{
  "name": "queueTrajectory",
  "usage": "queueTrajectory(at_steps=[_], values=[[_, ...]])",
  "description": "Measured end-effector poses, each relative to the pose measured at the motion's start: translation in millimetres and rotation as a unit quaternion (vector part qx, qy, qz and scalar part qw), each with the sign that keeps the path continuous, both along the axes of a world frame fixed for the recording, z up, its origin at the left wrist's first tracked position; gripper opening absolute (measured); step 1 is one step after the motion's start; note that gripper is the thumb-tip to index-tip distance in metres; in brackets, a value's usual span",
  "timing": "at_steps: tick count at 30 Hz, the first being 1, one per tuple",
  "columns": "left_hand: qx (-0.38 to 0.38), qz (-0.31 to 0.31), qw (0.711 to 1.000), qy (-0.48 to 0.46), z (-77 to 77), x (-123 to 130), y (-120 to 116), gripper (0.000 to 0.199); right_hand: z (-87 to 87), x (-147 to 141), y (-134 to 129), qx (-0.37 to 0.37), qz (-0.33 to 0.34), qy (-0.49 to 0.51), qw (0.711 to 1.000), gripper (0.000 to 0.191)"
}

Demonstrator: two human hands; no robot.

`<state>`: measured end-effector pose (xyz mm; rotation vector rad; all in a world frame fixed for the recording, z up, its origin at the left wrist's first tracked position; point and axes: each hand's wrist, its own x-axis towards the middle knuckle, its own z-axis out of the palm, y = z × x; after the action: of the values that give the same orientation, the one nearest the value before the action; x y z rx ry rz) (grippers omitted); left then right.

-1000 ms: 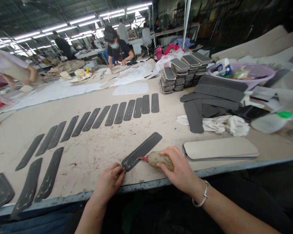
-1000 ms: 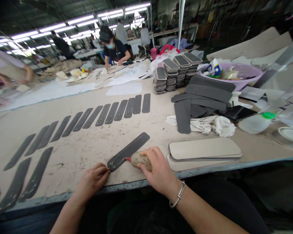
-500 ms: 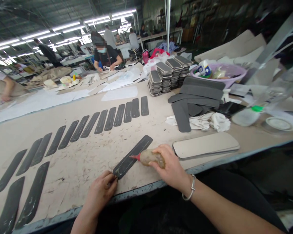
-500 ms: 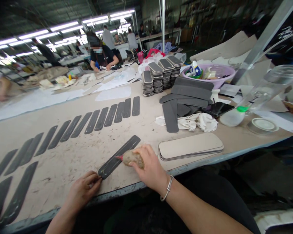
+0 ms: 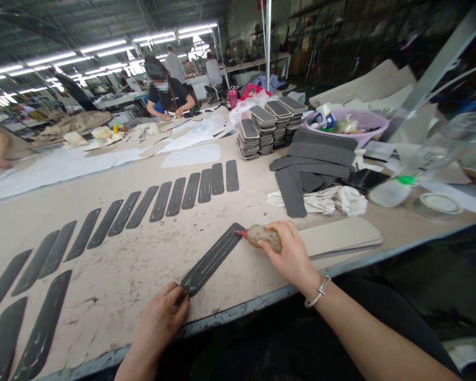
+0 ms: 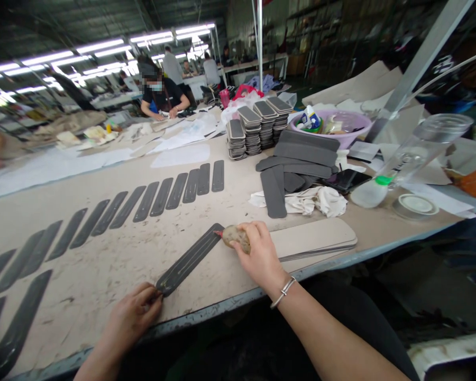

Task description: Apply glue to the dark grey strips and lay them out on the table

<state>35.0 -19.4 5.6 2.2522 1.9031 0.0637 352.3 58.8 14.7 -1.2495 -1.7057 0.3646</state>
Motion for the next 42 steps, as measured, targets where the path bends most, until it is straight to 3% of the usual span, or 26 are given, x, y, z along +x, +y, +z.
queueTrajectory(at_steps=[4, 12, 17, 27, 36, 42], values=[[-0.016, 0.006, 1.0, -0.009, 1.8, 1, 0, 0.022, -0.8, 2, 8, 0.019, -0.033, 0.006, 0.999, 0.026], [-0.031, 0.015, 0.999, -0.017, 1.1, 0, 1, 0.021, -6.3, -1, 16, 0.009, -0.026, 0.002, 1.0, 0.025], [-0.03, 0.012, 0.999, -0.009, 3.5, 2, 2, 0.021, -2.0, 9, 6, 0.006, -0.037, -0.021, 0.999, 0.025], [-0.027, 0.014, 1.0, -0.003, 3.8, 3, 2, 0.02, 8.3, 5, -15, -0.04, 0.024, -0.019, 0.999, 0.027], [-0.034, 0.014, 0.999, -0.002, 4.8, 5, 1, 0.021, -1.0, 12, 1, -0.01, -0.049, -0.006, 0.999, 0.028], [-0.032, 0.007, 0.999, -0.006, 4.5, 3, 1, 0.022, 0.4, 4, -6, -0.05, 0.011, 0.002, 0.999, 0.026]])
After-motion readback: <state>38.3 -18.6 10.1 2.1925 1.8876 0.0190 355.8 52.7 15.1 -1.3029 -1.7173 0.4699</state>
